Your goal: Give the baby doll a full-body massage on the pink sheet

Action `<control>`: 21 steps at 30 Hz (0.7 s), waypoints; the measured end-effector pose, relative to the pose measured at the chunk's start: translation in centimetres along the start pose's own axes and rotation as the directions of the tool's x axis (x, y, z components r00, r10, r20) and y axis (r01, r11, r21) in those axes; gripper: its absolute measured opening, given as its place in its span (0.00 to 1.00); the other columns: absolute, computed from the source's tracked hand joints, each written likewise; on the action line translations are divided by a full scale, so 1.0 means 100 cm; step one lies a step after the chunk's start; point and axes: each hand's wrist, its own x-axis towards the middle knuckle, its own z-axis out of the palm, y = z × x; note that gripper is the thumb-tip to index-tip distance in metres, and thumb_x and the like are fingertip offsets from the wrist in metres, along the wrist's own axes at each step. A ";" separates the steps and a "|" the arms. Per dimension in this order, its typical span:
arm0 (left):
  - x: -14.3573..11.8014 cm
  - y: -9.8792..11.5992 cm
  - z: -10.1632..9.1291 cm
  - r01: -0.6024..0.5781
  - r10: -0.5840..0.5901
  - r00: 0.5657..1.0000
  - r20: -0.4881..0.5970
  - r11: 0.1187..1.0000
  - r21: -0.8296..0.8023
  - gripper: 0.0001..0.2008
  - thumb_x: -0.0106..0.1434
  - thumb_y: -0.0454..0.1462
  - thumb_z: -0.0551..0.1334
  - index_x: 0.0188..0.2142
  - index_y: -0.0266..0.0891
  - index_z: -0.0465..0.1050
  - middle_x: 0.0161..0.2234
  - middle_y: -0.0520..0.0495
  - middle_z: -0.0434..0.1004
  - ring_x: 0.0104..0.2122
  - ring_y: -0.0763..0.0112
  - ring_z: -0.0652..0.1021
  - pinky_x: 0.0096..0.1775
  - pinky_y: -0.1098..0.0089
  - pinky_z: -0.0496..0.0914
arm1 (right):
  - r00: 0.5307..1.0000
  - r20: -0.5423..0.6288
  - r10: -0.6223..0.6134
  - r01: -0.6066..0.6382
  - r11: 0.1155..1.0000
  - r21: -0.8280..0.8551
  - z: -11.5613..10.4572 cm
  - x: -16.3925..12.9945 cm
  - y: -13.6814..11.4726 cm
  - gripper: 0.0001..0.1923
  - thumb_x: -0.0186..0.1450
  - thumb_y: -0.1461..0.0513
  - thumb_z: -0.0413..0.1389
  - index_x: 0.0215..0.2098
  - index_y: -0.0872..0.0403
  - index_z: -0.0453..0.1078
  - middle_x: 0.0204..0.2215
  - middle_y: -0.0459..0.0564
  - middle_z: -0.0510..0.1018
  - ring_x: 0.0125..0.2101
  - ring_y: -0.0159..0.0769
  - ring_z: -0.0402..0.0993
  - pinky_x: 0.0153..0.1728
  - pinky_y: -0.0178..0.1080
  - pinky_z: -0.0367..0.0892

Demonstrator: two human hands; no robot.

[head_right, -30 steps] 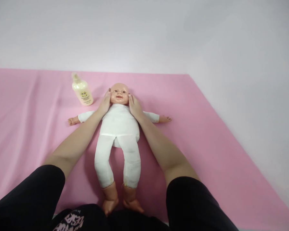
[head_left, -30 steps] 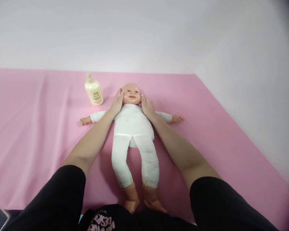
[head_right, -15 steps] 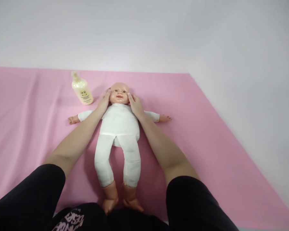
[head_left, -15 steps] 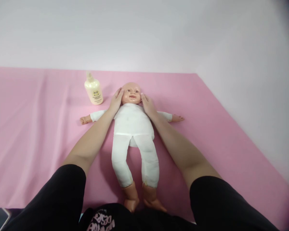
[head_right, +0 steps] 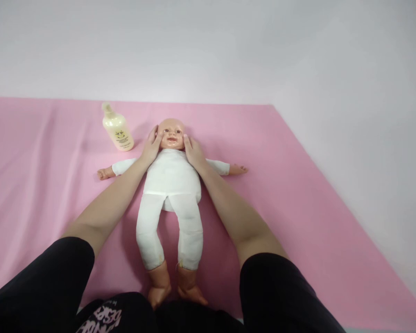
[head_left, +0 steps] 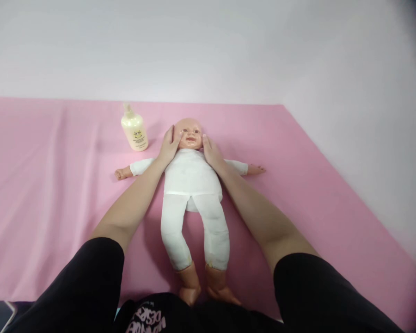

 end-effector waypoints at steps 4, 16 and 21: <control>-0.005 0.003 -0.001 -0.036 0.034 0.997 0.068 0.999 0.038 0.54 0.56 0.59 0.71 0.72 0.39 0.52 0.74 0.33 0.51 0.74 0.46 0.53 0.73 0.53 0.49 | 0.995 0.094 -0.046 0.047 0.999 -0.014 -0.001 -0.004 -0.005 0.39 0.66 0.33 0.46 0.57 0.50 0.73 0.52 0.56 0.83 0.53 0.49 0.79 0.59 0.53 0.70; -0.002 -0.002 -0.003 0.005 -0.003 0.991 0.131 1.000 -0.013 0.50 0.62 0.59 0.67 0.74 0.44 0.47 0.76 0.38 0.45 0.75 0.49 0.49 0.74 0.53 0.46 | 0.995 0.099 -0.031 0.033 0.999 -0.024 -0.002 -0.006 -0.010 0.38 0.68 0.35 0.47 0.60 0.51 0.72 0.56 0.57 0.81 0.57 0.52 0.77 0.62 0.55 0.69; 0.002 -0.006 0.000 0.029 -0.023 0.993 0.116 0.998 -0.054 0.42 0.69 0.60 0.56 0.73 0.41 0.51 0.75 0.39 0.49 0.75 0.55 0.51 0.74 0.57 0.47 | 0.992 0.084 -0.089 0.089 0.996 0.014 -0.001 -0.005 -0.007 0.42 0.68 0.32 0.41 0.58 0.50 0.73 0.54 0.56 0.82 0.57 0.48 0.77 0.61 0.52 0.69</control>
